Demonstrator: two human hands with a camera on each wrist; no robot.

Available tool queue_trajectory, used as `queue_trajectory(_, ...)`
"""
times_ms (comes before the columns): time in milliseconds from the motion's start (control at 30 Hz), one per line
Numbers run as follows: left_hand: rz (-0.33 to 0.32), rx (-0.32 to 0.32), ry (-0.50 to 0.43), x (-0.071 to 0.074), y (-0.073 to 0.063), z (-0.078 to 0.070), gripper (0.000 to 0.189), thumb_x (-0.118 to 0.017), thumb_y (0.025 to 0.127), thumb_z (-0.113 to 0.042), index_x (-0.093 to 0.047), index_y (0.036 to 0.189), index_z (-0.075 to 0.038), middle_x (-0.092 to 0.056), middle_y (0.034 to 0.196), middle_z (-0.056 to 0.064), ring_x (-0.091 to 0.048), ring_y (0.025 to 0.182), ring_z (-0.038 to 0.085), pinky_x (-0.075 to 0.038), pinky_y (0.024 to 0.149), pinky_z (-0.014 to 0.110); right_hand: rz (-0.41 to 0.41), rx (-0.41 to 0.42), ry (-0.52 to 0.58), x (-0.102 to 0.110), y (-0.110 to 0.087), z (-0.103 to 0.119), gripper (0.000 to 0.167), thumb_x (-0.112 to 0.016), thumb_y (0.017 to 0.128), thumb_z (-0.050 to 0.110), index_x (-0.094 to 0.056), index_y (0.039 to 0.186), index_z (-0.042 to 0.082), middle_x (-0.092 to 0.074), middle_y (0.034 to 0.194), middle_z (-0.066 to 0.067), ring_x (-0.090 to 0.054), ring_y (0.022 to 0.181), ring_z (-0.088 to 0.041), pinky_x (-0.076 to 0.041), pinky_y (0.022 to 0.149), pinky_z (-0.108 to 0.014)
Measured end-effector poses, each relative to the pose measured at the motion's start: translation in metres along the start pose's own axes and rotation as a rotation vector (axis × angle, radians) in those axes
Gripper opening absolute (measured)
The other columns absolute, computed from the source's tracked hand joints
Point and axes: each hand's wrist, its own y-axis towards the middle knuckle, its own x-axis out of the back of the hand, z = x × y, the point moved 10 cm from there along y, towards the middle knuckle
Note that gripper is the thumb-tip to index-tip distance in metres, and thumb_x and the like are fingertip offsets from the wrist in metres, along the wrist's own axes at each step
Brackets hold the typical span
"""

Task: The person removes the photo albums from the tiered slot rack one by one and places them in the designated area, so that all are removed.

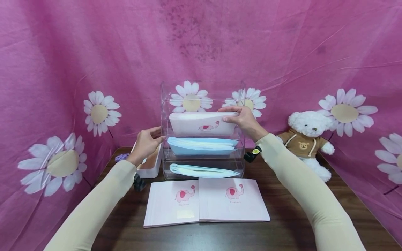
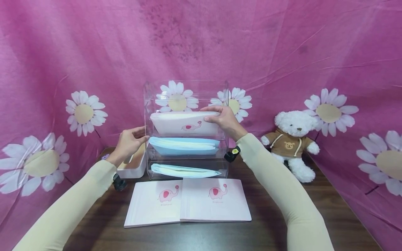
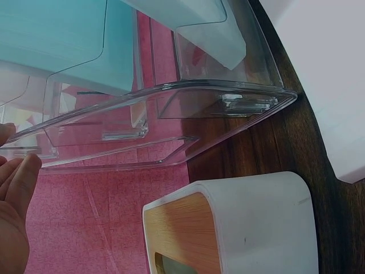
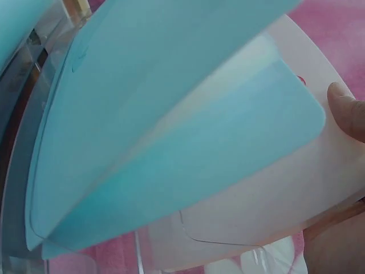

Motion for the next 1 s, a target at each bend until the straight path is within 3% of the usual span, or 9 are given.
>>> queue_trajectory(133,-0.008,-0.007,0.001,0.001,0.000,-0.002,0.053,-0.069,0.097,-0.015,-0.054,0.147,-0.008,-0.066,0.137,0.016,-0.065,0.126,0.030,-0.055,0.104,0.044,-0.025,0.007,-0.052,0.002,0.001,0.004,0.033,-0.078,0.089,0.012,-0.074,0.122,0.010,-0.071,0.127,-0.015,-0.075,0.098,-0.020,-0.064,0.079,-0.031)
queue_trajectory(500,0.006,0.013,0.009,-0.002,-0.002,0.002,0.056,-0.069,0.097,-0.020,-0.051,0.149,-0.009,-0.065,0.140,0.014,-0.064,0.129,0.029,-0.055,0.104,0.042,-0.142,0.061,-0.040,0.012,0.001,0.013,0.031,-0.078,0.089,0.012,-0.075,0.121,0.011,-0.073,0.120,-0.020,-0.077,0.088,-0.016,-0.065,0.077,-0.033)
queue_trajectory(733,0.011,0.015,0.005,-0.004,-0.002,0.001,0.054,-0.068,0.098,-0.019,-0.051,0.149,-0.010,-0.065,0.140,0.013,-0.064,0.129,0.029,-0.055,0.105,0.043,-0.213,0.080,0.056,0.026,-0.005,0.025,0.032,-0.078,0.089,0.012,-0.075,0.121,0.010,-0.077,0.109,-0.005,-0.076,0.088,-0.014,-0.065,0.074,-0.032)
queue_trajectory(1000,0.004,0.018,0.008,-0.002,-0.001,0.002,0.056,-0.068,0.098,-0.021,-0.050,0.150,-0.011,-0.063,0.142,0.013,-0.063,0.130,0.029,-0.055,0.105,0.043,-0.288,0.184,0.113,0.035,-0.009,0.054,0.030,-0.079,0.086,0.005,-0.076,0.116,0.007,-0.078,0.094,0.005,-0.077,0.085,-0.012,-0.064,0.073,-0.026)
